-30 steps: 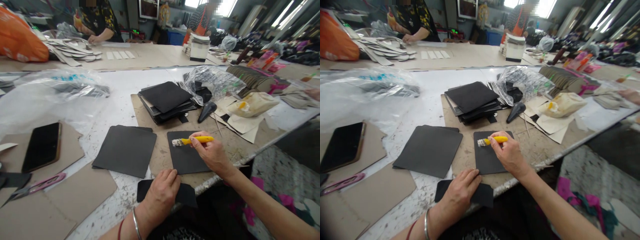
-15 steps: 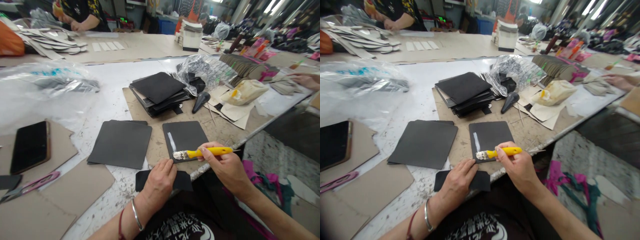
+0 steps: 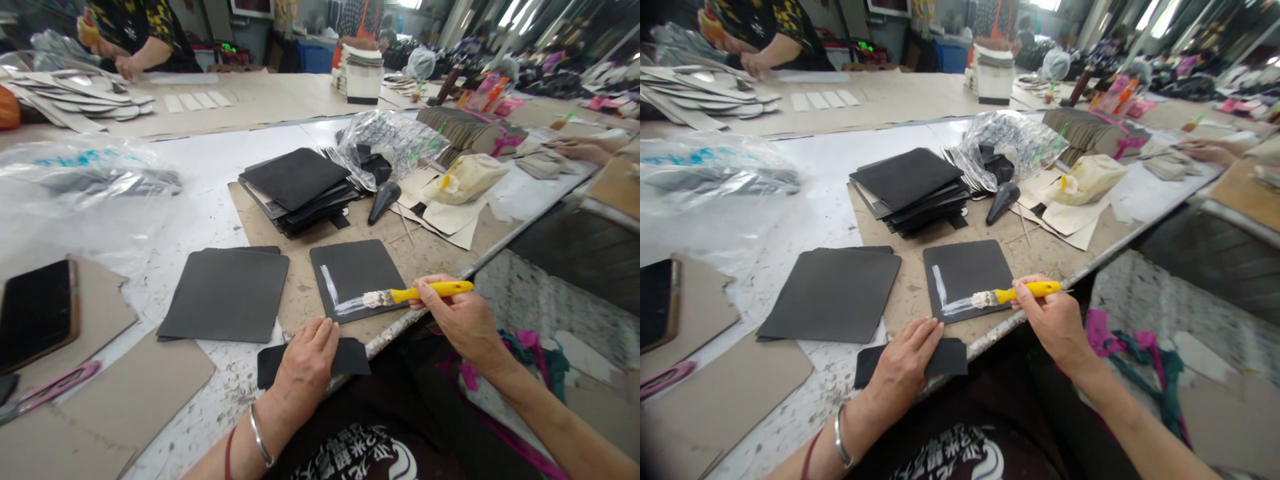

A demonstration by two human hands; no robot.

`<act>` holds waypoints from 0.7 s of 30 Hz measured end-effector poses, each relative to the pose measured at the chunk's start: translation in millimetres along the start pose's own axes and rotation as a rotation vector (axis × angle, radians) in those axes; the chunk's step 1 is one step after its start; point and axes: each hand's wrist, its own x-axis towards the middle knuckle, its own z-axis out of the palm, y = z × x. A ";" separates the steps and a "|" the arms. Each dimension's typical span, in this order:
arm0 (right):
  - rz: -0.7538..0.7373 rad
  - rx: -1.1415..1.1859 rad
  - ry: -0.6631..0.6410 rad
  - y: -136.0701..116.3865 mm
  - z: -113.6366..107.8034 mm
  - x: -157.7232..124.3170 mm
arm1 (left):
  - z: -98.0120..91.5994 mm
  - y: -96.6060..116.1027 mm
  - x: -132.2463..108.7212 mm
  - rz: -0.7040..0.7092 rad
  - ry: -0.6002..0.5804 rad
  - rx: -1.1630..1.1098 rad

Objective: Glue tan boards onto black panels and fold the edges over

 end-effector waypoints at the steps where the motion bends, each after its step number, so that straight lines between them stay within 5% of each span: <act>1: 0.008 -0.010 0.013 4.0 -4.0 1.2 | -0.1 0.0 -0.2 0.002 0.005 0.005; 11: 0.058 -0.089 0.090 42.0 -38.9 11.9 | -0.9 0.3 -1.0 -0.035 -0.007 0.006; 21: -0.161 0.014 0.012 29.5 -46.5 48.0 | 2.6 -2.3 -3.4 -0.020 0.056 0.046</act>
